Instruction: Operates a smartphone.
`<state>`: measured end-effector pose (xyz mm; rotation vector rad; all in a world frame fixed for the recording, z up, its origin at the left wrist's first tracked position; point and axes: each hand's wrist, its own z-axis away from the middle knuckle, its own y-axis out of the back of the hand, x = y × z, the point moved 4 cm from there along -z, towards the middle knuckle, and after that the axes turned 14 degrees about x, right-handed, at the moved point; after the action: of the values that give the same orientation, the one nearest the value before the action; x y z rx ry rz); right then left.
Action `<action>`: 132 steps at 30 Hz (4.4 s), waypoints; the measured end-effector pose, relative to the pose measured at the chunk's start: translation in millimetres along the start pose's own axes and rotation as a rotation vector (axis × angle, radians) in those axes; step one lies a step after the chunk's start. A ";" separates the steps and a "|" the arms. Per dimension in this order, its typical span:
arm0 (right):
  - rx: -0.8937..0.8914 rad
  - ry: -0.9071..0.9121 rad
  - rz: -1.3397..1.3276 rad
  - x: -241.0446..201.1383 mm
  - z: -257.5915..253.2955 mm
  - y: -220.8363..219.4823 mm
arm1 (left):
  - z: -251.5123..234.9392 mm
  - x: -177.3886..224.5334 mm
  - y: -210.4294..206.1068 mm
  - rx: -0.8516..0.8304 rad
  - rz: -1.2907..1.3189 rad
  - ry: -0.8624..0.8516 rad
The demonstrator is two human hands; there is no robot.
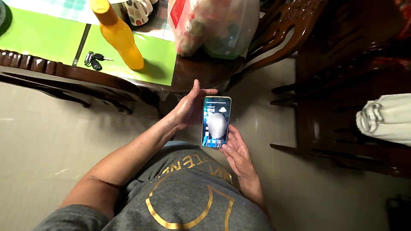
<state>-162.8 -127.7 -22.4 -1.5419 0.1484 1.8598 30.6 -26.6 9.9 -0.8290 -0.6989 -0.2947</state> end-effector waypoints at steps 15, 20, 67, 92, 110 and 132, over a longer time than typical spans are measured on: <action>0.158 0.045 -0.201 -3.8 -17.3 -2.0 | 4.6 -32.2 -5.3 0.023 -0.025 -0.011; 0.138 0.058 -0.208 -1.9 -17.4 -6.2 | 0.3 -37.3 -2.8 0.024 -0.004 -0.057; 0.149 0.045 -0.004 4.0 -12.7 -11.1 | 11.3 -42.0 4.8 0.141 0.026 0.032; 0.324 0.836 1.233 -34.9 -3.9 -15.1 | 7.9 -42.7 0.4 0.101 0.037 0.031; 0.236 0.840 1.224 -21.0 -0.7 -19.6 | 13.6 -33.5 10.8 0.122 0.080 -0.018; 0.239 0.831 1.250 -21.3 1.1 -22.2 | 15.1 -38.6 19.6 0.138 0.066 0.010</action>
<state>-150.0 -120.0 4.5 -2.1369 1.9932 1.6569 4.9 -3.3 -20.1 -0.7171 -0.6739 -0.1889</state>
